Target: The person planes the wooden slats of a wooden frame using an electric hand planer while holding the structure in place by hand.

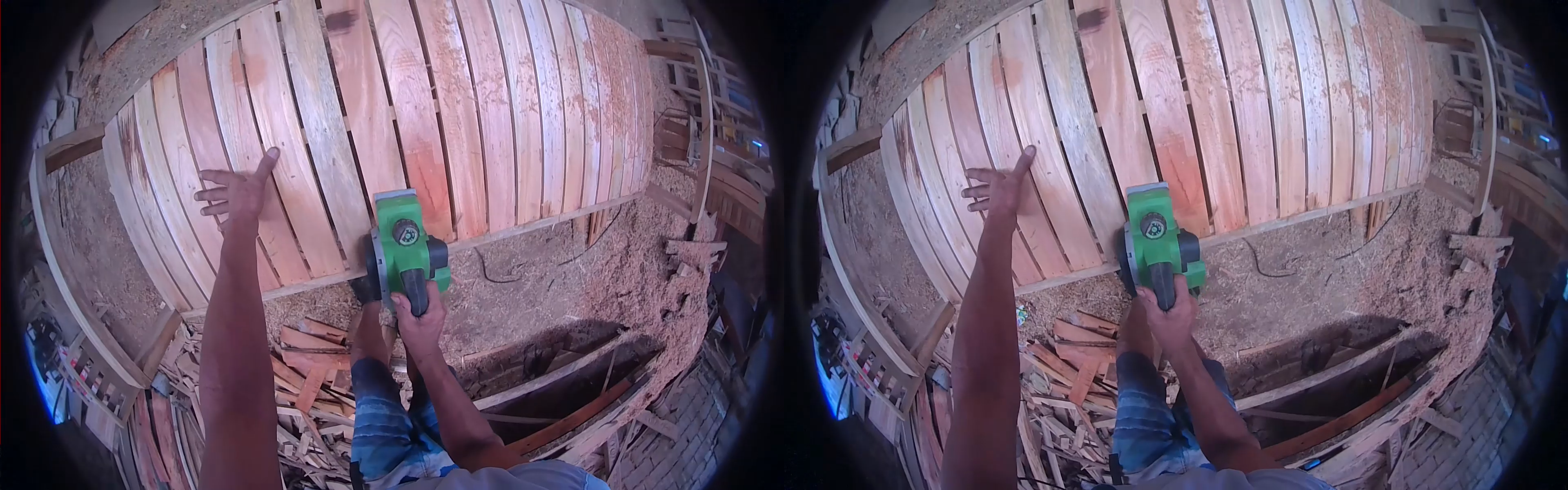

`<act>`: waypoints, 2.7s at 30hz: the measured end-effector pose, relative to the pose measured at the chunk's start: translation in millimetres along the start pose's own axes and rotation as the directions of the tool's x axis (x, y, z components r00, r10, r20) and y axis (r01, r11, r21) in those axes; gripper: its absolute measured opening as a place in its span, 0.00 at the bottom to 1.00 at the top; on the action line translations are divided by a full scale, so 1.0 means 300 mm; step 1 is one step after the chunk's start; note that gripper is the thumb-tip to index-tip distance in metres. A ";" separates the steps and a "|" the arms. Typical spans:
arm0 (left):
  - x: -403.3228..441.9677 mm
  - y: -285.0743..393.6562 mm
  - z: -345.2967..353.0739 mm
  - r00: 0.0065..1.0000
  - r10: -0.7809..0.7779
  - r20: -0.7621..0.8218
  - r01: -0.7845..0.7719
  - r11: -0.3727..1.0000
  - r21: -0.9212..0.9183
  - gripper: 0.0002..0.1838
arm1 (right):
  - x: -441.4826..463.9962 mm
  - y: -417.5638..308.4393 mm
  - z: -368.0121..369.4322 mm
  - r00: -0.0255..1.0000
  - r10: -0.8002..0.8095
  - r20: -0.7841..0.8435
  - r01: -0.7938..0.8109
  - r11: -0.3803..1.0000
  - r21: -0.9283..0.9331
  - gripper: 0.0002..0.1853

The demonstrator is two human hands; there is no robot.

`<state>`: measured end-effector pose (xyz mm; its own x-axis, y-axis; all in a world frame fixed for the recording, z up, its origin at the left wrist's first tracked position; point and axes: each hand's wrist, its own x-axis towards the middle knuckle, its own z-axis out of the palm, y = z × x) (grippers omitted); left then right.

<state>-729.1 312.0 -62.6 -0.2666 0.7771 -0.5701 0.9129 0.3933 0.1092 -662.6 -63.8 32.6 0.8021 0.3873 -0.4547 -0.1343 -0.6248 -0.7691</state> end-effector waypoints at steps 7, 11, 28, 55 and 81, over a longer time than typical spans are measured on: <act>-0.028 0.026 -0.030 0.999 -0.017 0.037 0.019 0.999 -0.051 0.95 | 0.236 -0.265 0.110 0.999 -0.033 -0.018 0.033 0.999 0.004 0.16; -0.027 0.022 -0.033 0.998 -0.024 0.066 0.030 0.996 -0.085 0.95 | 0.353 -0.379 0.170 1.000 -0.012 0.000 0.012 0.999 0.036 0.16; -0.009 0.024 -0.017 0.997 -0.038 0.062 0.047 0.988 -0.147 0.97 | 0.886 -0.751 0.358 0.959 -0.269 -0.088 0.268 0.963 -0.017 0.27; -0.007 0.018 -0.018 0.999 0.014 0.044 -0.009 0.995 -0.100 0.99 | -0.226 0.018 0.104 0.995 -0.003 0.095 0.006 0.999 -0.035 0.21; -0.011 0.028 -0.035 0.995 -0.050 0.091 0.065 0.983 -0.169 0.97 | 0.552 -0.714 0.481 0.991 -0.133 -0.010 0.133 0.991 -0.024 0.24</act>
<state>-723.8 318.0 -51.4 -0.2822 0.7086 -0.6468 0.8282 0.5201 0.2085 -584.9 231.9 57.3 0.8183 0.4603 -0.3442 -0.0129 -0.5839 -0.8117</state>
